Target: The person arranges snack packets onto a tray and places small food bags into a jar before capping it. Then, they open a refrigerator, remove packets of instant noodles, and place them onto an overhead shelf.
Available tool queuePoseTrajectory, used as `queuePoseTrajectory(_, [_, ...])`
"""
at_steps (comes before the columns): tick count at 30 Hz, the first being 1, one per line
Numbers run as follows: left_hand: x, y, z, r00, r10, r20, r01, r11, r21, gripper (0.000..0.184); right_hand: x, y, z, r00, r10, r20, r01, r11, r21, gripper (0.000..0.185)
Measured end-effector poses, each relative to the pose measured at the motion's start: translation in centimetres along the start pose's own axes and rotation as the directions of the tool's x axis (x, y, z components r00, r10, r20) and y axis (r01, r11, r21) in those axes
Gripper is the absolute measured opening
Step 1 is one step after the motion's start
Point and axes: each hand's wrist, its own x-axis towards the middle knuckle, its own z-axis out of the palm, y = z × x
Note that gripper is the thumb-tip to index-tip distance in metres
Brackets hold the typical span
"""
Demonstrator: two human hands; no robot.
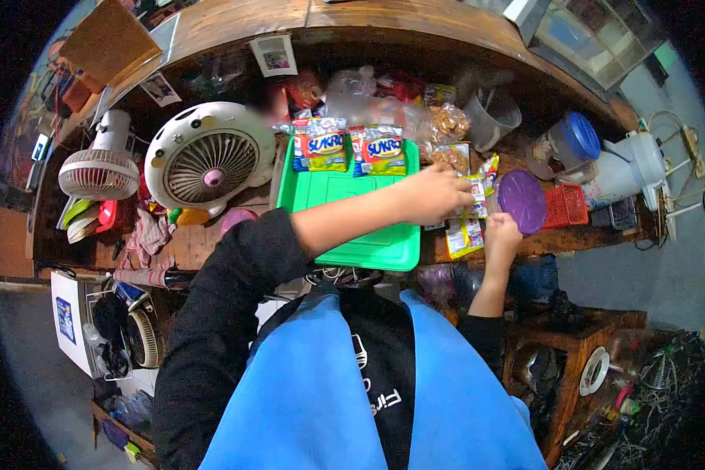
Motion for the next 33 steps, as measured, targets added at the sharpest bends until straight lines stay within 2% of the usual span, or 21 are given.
queuePoseTrajectory(2, [2.3,0.7,3.0,0.945,-0.09,0.314,0.077,0.996,0.053,0.025,-0.5,2.1,1.3,0.999,0.035,-0.023,-0.037,0.998,-0.06,0.01])
queuePoseTrajectory(3, [3.1,1.1,4.8,0.944,-0.079,0.321,0.068,0.997,0.048,0.025,-0.9,2.0,1.5,0.998,0.063,-0.027,-0.065,0.995,-0.08,0.008])
queuePoseTrajectory(4, [3.6,1.5,6.7,0.875,-0.075,0.478,0.034,0.995,0.095,0.021,-1.0,2.6,2.0,0.995,0.101,0.02,-0.102,0.992,0.073,0.006])
queuePoseTrajectory(5, [3.9,1.7,8.3,0.78,-0.079,0.62,-0.009,0.99,0.138,0.019,-1.3,3.1,2.4,0.998,0.06,0.022,-0.063,0.982,0.179,0.009])
queuePoseTrajectory(6, [3.8,1.7,9.8,0.776,-0.071,0.627,-0.021,0.99,0.137,0.019,-1.5,2.9,2.6,0.998,-0.057,-0.04,0.063,0.986,0.156,0.012])
queuePoseTrajectory(8, [3.9,1.9,12.0,0.817,-0.074,0.572,-0.072,0.971,0.23,0.015,-1.8,3.0,3.0,0.967,-0.244,-0.074,0.246,0.969,0.011,0.018])
queuePoseTrajectory(9, [4.1,2.1,11.8,0.813,-0.065,0.578,-0.084,0.97,0.227,0.015,-2.0,2.8,3.3,0.927,-0.348,-0.142,0.346,0.938,-0.039,0.016])
queuePoseTrajectory(11, [4.6,1.7,11.2,0.821,-0.033,0.571,-0.098,0.975,0.197,0.014,-1.3,3.5,4.0,0.821,-0.557,-0.127,0.52,0.821,-0.237,0.013])
queuePoseTrajectory(13, [5.2,1.8,9.2,0.809,-0.043,0.586,-0.095,0.975,0.203,0.017,-0.6,3.6,4.5,0.808,-0.579,-0.105,0.546,0.805,-0.235,0.011])
queuePoseTrajectory(17, [5.3,0.8,3.3,0.874,-0.026,0.485,-0.084,0.975,0.205,0.012,0.6,2.8,3.9,0.748,-0.638,-0.184,0.597,0.768,-0.232,0.012])
queuePoseTrajectory(18, [4.4,-0.2,2.1,0.974,0.058,0.218,-0.092,0.984,0.152,0.013,0.6,2.2,3.5,0.771,-0.599,-0.214,0.571,0.801,-0.181,0.012])
queuePoseTrajectory(19, [3.5,-0.9,0.5,0.987,-0.03,0.158,0.006,0.989,0.15,0.014,0.6,1.8,3.5,0.794,-0.558,-0.241,0.544,0.829,-0.127,0.013])
queuePoseTrajectory(20, [2.5,-1.9,-0.6,0.999,-0.043,-0.005,0.042,0.997,-0.065,0.011,0.7,1.8,3.5,0.808,-0.541,-0.232,0.548,0.836,-0.042,0.012])
queuePoseTrajectory(21, [1.4,-2.6,-2.1,0.989,-0.116,-0.089,0.102,0.983,-0.155,0.008,0.6,1.3,3.3,0.804,-0.55,-0.228,0.557,0.829,-0.035,0.012])
queuePoseTrajectory(23, [-1.1,-3.0,-4.8,0.96,-0.255,-0.118,0.185,0.89,-0.417,0.007,0.5,-0.4,2.0,0.793,-0.56,-0.238,0.561,0.825,-0.072,0.012])
queuePoseTrajectory(26, [-5.3,-3.5,-5.2,0.816,-0.533,-0.225,0.213,0.639,-0.739,0.012,1.0,-2.1,1.0,0.827,-0.46,-0.324,0.544,0.8,0.253,0.017])
queuePoseTrajectory(27, [-6.3,-3.0,-6.0,0.766,-0.627,-0.141,0.222,0.464,-0.857,0.013,1.0,-3.0,0.7,0.863,-0.378,-0.336,0.495,0.767,0.408,0.018])
queuePoseTrajectory(29, [-9.0,-4.3,-5.7,0.709,-0.684,-0.175,0.219,0.449,-0.866,0.008,0.9,-4.7,-0.1,0.908,-0.223,-0.354,0.379,0.795,0.474,0.017])
queuePoseTrajectory(30, [-9.9,-4.7,-5.9,0.697,-0.686,-0.206,0.089,0.369,-0.925,0.018,1.0,-5.4,-0.2,0.912,-0.223,-0.345,0.388,0.742,0.546,0.016])
queuePoseTrajectory(31, [-11.3,-5.2,-6.1,0.707,-0.678,-0.201,0.054,0.336,-0.94,0.028,1.1,-6.5,-0.5,0.916,-0.252,-0.312,0.398,0.663,0.634,0.015])
queuePoseTrajectory(33, [-13.2,-5.7,-6.8,0.69,-0.721,-0.066,-0.074,0.021,-0.997,0.03,1.4,-8.7,0.0,0.859,-0.419,-0.294,0.508,0.635,0.582,0.017])
